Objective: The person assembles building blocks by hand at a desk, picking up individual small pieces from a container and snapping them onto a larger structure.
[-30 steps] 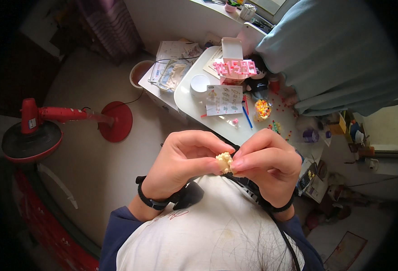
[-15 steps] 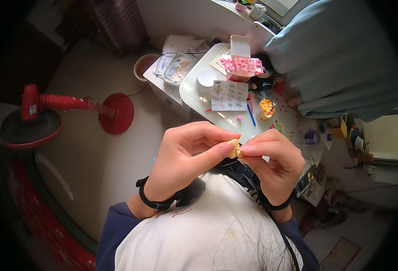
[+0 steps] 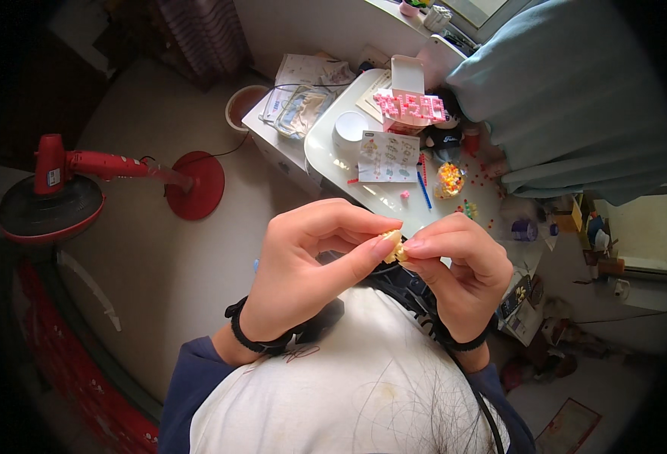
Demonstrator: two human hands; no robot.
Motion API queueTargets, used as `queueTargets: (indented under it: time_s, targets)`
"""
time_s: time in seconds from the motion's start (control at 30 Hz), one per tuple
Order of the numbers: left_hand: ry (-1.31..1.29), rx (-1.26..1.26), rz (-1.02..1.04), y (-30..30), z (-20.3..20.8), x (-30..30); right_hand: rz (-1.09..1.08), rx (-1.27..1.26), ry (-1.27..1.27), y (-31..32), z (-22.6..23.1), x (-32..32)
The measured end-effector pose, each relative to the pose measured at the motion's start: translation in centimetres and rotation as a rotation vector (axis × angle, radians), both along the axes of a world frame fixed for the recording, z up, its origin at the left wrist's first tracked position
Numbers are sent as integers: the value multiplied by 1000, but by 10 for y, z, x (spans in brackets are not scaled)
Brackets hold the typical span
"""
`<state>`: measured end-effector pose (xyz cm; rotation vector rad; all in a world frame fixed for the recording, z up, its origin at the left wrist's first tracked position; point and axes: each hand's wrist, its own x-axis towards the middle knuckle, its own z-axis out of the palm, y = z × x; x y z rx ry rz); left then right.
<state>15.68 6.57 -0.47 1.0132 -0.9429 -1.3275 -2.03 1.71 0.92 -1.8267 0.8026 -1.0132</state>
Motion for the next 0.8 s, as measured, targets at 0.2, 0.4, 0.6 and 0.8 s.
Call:
queueTargets:
  time_s: [0.2,0.4,0.6,0.8]
  targets:
    - [7,-12,8,0,-1,3,13,-40,18,0,0,2]
    - [-20,-18,11,-3,-1,5,2,-21,12,-2,-1,6]
    - [-23,-16,5,-5,-1,8,8,-22,8,-5,-2,8]
    - [-30,-35,8,-8,-4,10,3,-13,21,-8,-2,10]
